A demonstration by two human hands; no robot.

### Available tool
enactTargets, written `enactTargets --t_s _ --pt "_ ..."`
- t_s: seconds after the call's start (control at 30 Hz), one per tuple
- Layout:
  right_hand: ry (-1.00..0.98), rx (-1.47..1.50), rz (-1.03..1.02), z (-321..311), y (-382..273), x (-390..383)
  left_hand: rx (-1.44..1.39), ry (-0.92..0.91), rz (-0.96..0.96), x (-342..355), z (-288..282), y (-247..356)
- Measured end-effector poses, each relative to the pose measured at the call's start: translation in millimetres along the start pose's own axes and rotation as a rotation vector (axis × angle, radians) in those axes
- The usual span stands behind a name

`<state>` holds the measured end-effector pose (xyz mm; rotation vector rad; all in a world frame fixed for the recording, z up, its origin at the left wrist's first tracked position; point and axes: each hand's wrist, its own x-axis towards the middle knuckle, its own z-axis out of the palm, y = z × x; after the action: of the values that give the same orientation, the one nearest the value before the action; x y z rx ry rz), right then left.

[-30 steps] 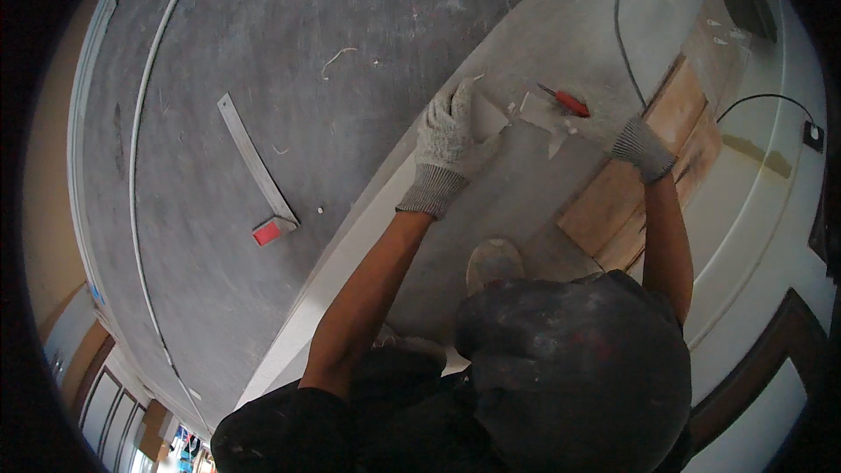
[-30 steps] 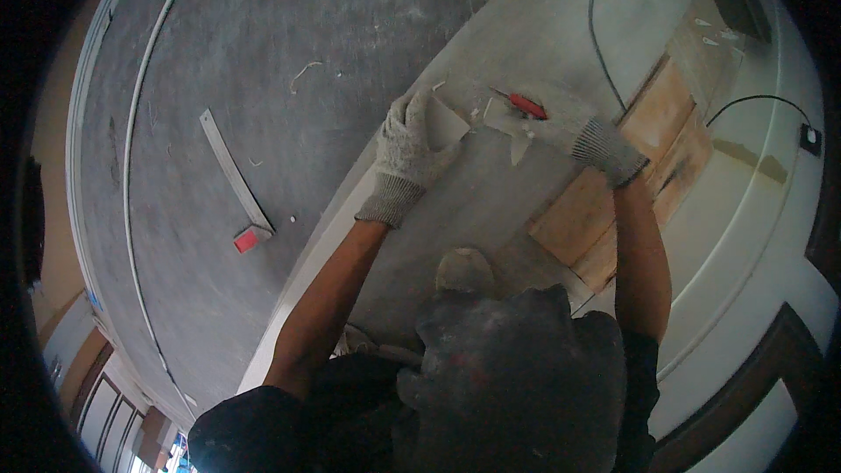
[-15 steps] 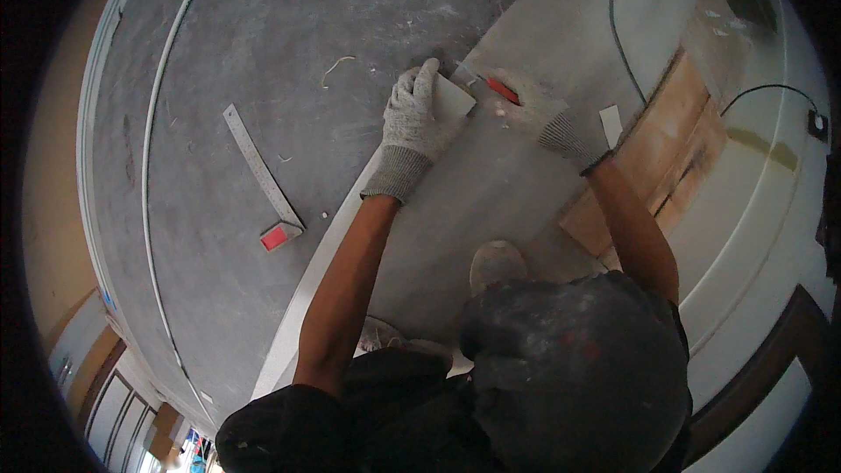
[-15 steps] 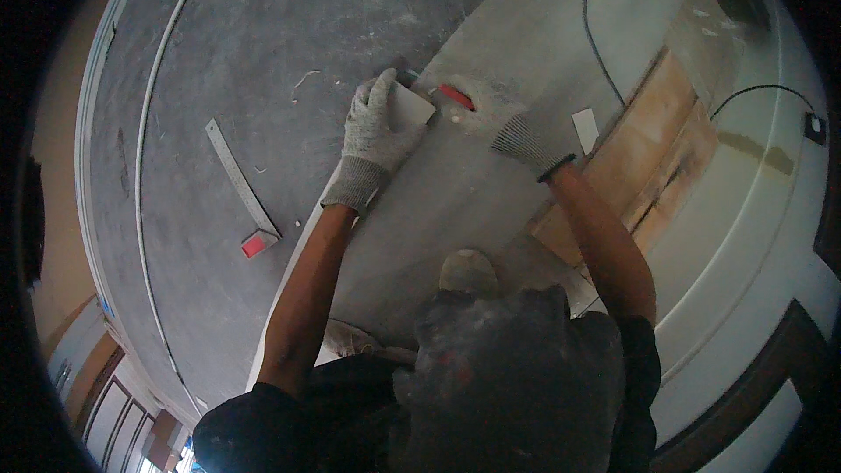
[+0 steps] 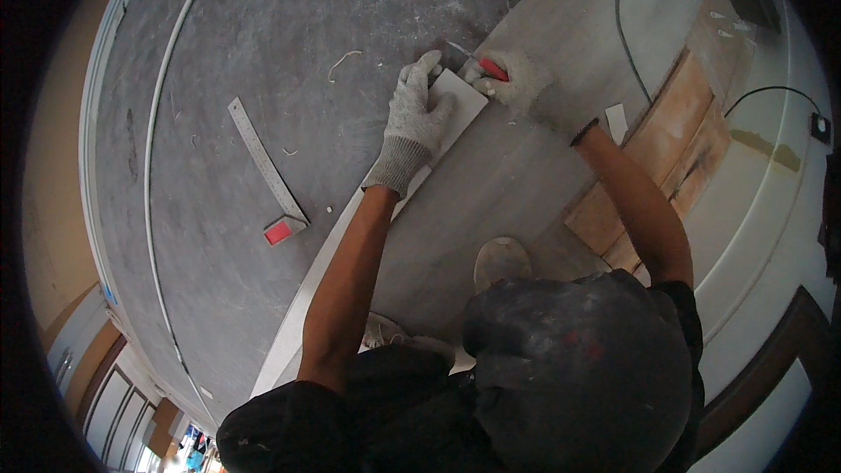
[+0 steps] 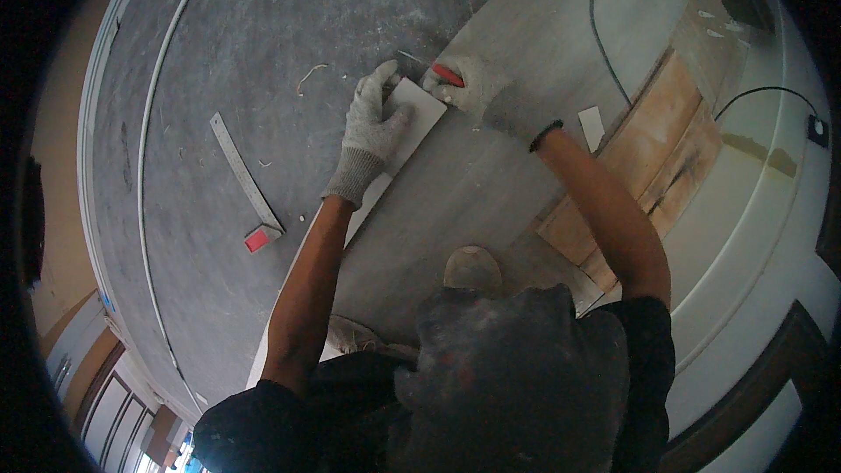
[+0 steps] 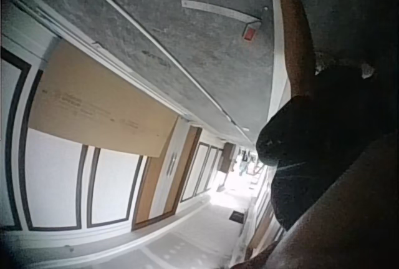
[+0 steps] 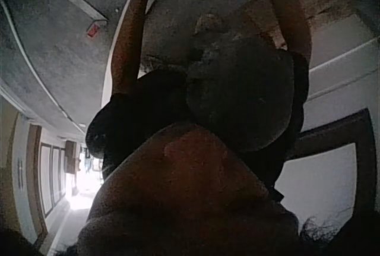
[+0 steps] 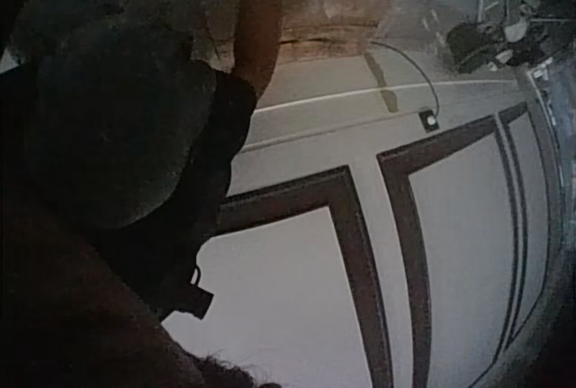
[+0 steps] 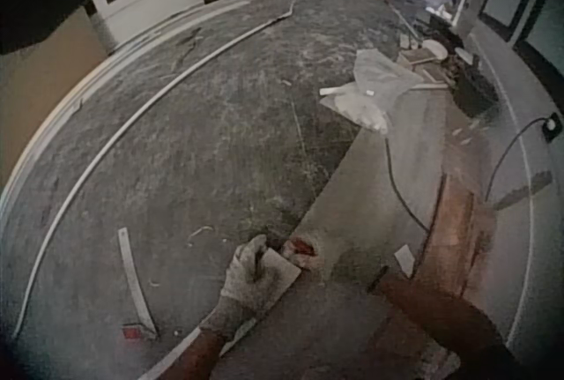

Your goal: The person uses a utility knife to cut a length of white trim, scoring the surface and bending it to break it. They then place the trim along the base of a wall to check the fit and use the knife to further trim a small piece from one end.

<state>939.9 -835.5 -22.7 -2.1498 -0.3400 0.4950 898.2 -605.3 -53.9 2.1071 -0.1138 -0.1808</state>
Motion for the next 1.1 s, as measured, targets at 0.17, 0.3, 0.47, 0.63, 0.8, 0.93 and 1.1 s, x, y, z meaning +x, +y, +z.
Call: enactTargets --t_s 0.17,0.3,0.47,0.63,0.8,0.93,1.1 --pt "0.366 -0.156 -0.174 35.2 30.5 -31.2 -0.024 -0.043 -0.041 -1.5 8.1 5.5" --pt "0.375 -0.315 -0.004 53.4 45.6 -56.6 0.024 -0.034 -0.059 3.0 5.4 -1.7" --pt "0.174 -0.329 0.284 23.1 1.2 -67.6 0.115 -0.088 -0.065 -0.3 7.6 1.5" --pt "0.086 -0.447 0.169 20.3 -0.3 -74.3 0.365 -0.026 0.007 -14.1 28.9 9.6" --pt "0.001 -0.578 0.209 18.8 -17.4 -71.4 0.543 -0.042 -0.005 -26.3 44.1 13.6" --pt "-0.008 -0.576 0.194 21.4 -18.0 -67.8 0.615 -0.022 0.058 -33.7 48.4 7.8" --pt "-0.074 -0.606 0.188 21.3 -17.5 -69.2 0.613 -0.064 0.074 -37.6 40.4 10.9"
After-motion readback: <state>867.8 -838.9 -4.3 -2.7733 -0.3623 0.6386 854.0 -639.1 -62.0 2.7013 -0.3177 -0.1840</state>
